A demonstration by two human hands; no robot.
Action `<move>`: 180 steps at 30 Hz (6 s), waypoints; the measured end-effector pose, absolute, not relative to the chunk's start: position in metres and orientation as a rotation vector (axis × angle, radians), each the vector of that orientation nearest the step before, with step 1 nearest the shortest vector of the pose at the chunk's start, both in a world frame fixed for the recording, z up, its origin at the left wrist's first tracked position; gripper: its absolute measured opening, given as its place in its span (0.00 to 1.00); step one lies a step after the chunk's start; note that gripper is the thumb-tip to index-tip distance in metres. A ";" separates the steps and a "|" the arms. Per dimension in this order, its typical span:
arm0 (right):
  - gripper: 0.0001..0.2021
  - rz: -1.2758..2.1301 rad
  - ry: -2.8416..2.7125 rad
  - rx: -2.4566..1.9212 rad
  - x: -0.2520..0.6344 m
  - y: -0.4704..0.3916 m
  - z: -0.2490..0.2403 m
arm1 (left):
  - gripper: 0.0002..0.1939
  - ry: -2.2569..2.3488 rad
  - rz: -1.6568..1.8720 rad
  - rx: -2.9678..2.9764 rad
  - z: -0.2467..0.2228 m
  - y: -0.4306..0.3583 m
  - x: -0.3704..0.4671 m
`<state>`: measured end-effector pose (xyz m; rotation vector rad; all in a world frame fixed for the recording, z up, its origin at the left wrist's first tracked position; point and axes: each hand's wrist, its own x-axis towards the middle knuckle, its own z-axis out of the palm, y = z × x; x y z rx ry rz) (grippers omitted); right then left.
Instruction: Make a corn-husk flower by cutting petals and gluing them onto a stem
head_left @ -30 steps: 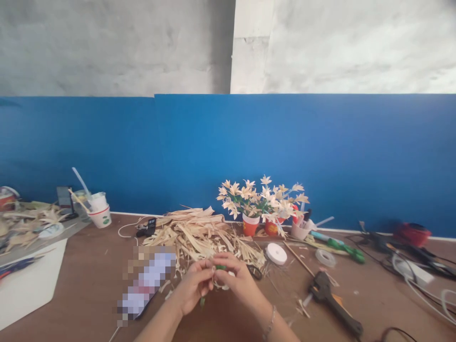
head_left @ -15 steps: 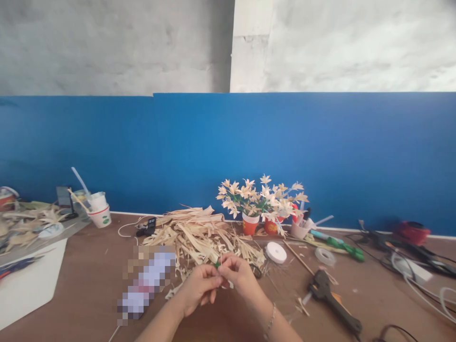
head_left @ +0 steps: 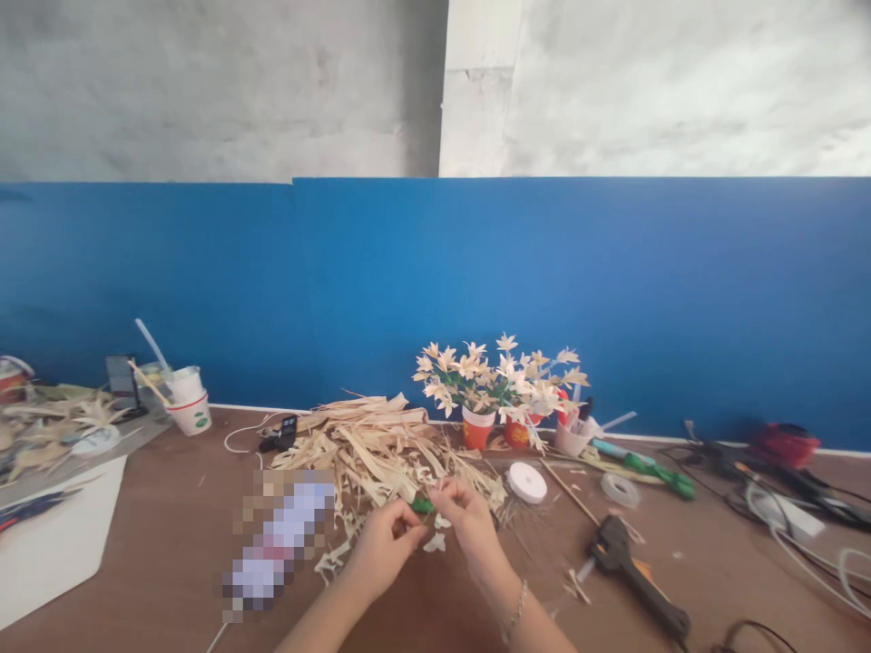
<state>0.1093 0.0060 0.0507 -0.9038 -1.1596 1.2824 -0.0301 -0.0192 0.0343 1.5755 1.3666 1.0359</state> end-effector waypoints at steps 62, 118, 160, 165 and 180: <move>0.15 1.868 -1.353 -0.991 0.122 0.004 0.054 | 0.07 1.247 1.396 2.043 0.043 -0.028 -0.041; 0.21 1.878 -1.418 -0.981 0.132 0.012 0.052 | 0.10 0.984 1.391 0.974 0.040 -0.020 -0.036; 0.22 1.843 -1.558 -1.043 0.146 0.019 0.056 | 0.12 1.287 1.524 2.246 0.039 -0.025 -0.042; 0.21 1.855 -1.569 -1.022 0.146 0.016 0.058 | 0.07 1.324 1.420 2.261 0.042 -0.026 -0.039; 0.21 1.872 -1.436 -0.986 0.147 0.015 0.064 | 0.07 1.256 1.439 1.974 0.049 -0.027 -0.037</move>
